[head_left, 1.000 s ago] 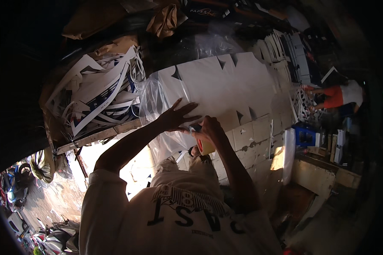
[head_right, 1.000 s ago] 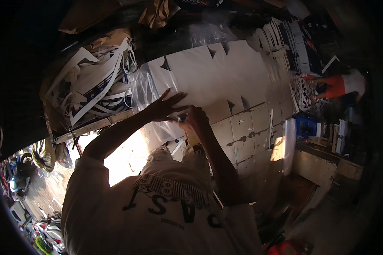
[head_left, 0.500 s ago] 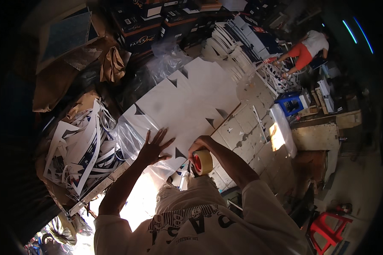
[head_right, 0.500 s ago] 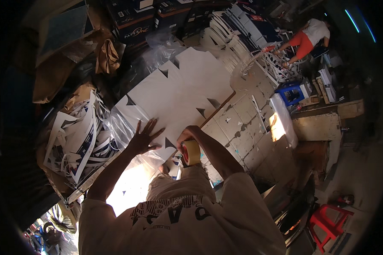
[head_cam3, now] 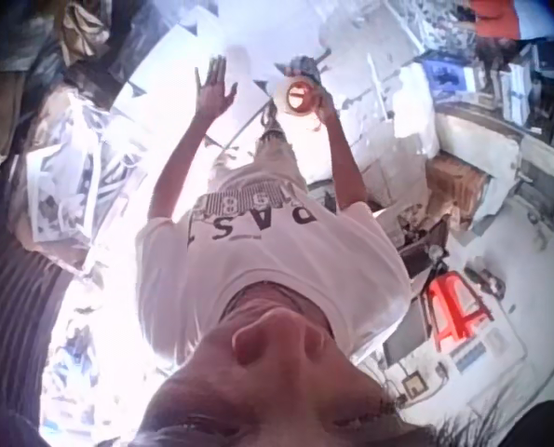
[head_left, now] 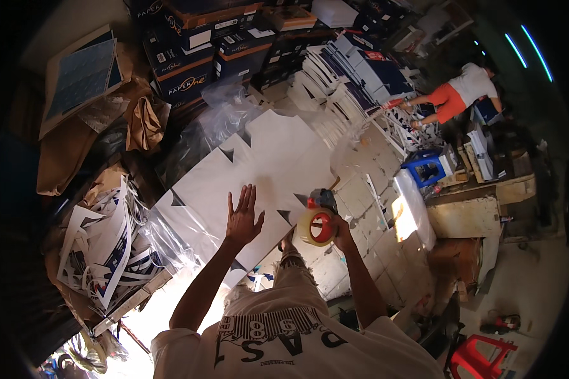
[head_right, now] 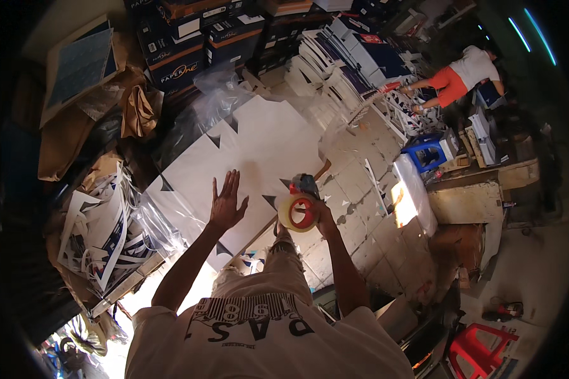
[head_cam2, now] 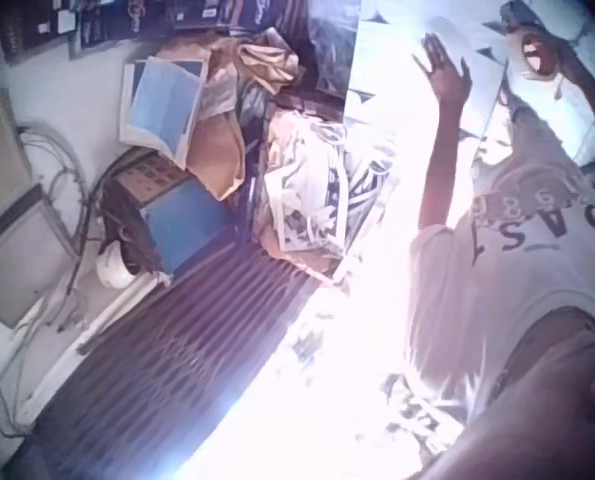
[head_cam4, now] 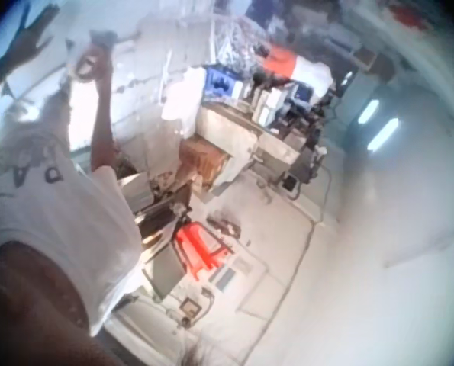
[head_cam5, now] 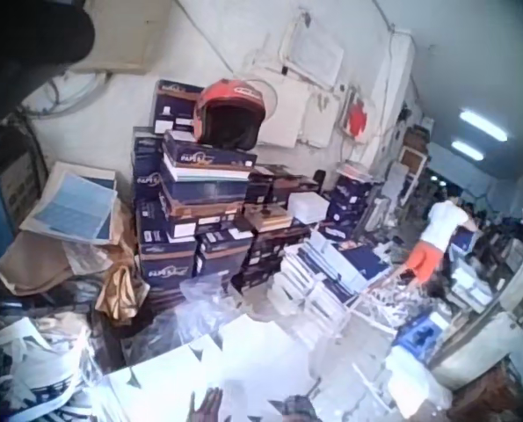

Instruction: The person lays a plastic sheet over a board, trims the excess with a utility knife, and then gathers and handles several large blue and white cardboard box templates.

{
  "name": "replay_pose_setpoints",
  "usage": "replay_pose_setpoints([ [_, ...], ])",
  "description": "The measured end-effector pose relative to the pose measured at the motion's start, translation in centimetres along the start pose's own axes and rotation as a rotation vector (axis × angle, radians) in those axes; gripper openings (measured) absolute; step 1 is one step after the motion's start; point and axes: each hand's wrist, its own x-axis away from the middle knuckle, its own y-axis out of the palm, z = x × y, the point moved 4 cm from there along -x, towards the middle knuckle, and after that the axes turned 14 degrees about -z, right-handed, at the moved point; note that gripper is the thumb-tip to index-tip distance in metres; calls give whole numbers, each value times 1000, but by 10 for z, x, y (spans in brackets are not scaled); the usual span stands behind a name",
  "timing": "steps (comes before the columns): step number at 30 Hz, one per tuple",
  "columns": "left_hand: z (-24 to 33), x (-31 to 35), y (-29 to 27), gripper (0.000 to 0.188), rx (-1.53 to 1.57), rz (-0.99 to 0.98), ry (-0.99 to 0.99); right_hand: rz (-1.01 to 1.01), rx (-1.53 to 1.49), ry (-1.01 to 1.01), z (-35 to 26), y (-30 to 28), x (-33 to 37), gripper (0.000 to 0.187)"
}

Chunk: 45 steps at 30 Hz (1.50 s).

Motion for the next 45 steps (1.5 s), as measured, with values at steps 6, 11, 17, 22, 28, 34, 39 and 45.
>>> replay_pose_setpoints([
  [6, -36, -164, 8, 62, -145, 86, -56, -149, -123, -106, -55, -13, -196, 24],
  [11, 6, -255, 15, 70, -91, 20, -29, -113, -488, 64, -105, -62, -242, 39],
  [17, 8, -291, 26, 51, -8, 151, -124, -61, -419, -38, -167, -80, -253, 45],
  [22, 17, -338, 26, 39, -71, 160, -65, 67, -345, 17, -166, -143, -274, 44],
  [28, 9, -388, 23, 22, -99, -550, -239, -121, -318, 221, -159, -140, -285, 37],
  [34, 1, -355, 22, 22, 217, -213, -107, -469, 259, 87, -191, -80, -273, 46],
  [39, 48, -344, 9, 18, 544, 168, -60, -400, 419, 47, -232, -109, -266, 37],
  [45, 24, -383, 30, 27, -339, -421, -103, -279, 441, -48, -259, -110, -246, 41],
])
